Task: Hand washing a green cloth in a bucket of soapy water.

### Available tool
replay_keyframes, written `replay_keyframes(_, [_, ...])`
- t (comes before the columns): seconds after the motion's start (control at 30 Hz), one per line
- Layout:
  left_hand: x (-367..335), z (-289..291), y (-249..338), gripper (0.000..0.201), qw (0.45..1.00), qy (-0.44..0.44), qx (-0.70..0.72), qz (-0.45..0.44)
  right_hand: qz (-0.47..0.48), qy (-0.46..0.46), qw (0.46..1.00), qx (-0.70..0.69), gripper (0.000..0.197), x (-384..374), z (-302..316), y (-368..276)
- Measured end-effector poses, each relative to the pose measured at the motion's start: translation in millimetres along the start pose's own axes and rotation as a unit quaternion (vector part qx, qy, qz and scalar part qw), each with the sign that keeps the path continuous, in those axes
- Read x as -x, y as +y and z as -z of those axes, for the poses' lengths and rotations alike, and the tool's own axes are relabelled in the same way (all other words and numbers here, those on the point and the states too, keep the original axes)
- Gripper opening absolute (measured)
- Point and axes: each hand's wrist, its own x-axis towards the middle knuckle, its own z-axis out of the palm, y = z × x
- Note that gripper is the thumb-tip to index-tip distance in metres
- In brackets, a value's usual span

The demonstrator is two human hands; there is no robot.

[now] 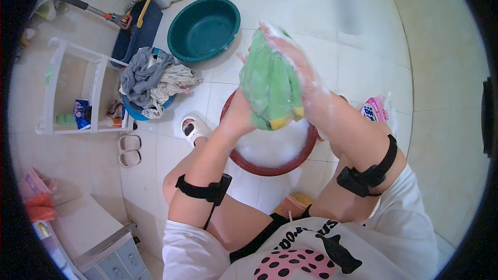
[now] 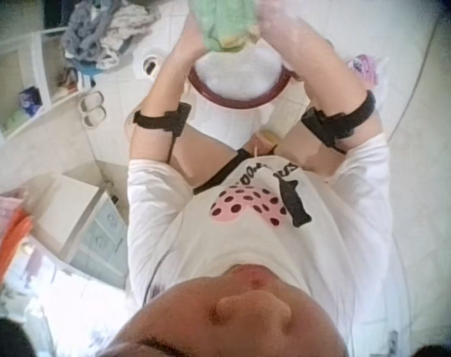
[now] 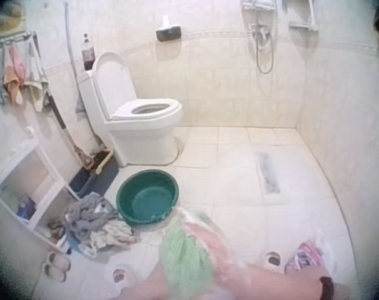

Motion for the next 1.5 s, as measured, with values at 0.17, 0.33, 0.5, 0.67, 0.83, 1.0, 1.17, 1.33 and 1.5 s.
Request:
replay_keyframes(0.17, [-7.1,-13.9,-3.7,0.057,0.987,0.118,-0.063,-0.093,0.04,0.057,0.998,0.0,0.04,3.4,5.0,2.1])
replay_keyframes(0.33, [-6.0,-16.2,0.2,0.051,0.992,0.109,0.058,0.038,0.204,0.042,0.97,0.124,0.03,1.1,2.3,7.4])
replay_keyframes(0.5, [-3.5,-12.8,3.0,0.039,0.997,0.071,-0.028,-0.003,0.127,-0.006,0.979,0.157,0.027,-1.8,1.0,-6.8])
replay_keyframes(0.67, [-5.5,13.3,27.8,0.046,0.998,-0.001,0.046,0.044,0.192,-0.004,0.98,0.06,0.028,9.5,-7.2,-13.6])
replay_keyframes(0.83, [-2.0,35.4,34.4,0.077,0.932,-0.123,0.321,0.112,0.11,-0.042,0.964,0.238,0.051,2.0,-6.3,-33.5])
replay_keyframes(1.0, [6.4,24.7,26.6,0.069,0.943,-0.166,0.23,0.173,0.227,-0.076,0.891,0.385,0.058,6.0,-7.4,9.4])
replay_keyframes(1.17, [5.9,-1.2,8.8,0.056,0.984,0.046,0.124,0.118,0.178,-0.06,0.876,0.445,0.062,2.9,-8.4,13.1])
replay_keyframes(1.33, [7.5,-4.0,-3.2,0.046,0.99,0.075,-0.119,0.01,0.15,0.034,0.745,0.649,0.071,9.9,-15.7,9.8])
replay_keyframes(1.5, [11.2,-5.4,-23.9,0.041,0.945,0.107,-0.296,-0.082,0.017,-0.078,0.81,0.581,0.057,-1.1,-7.3,1.6])
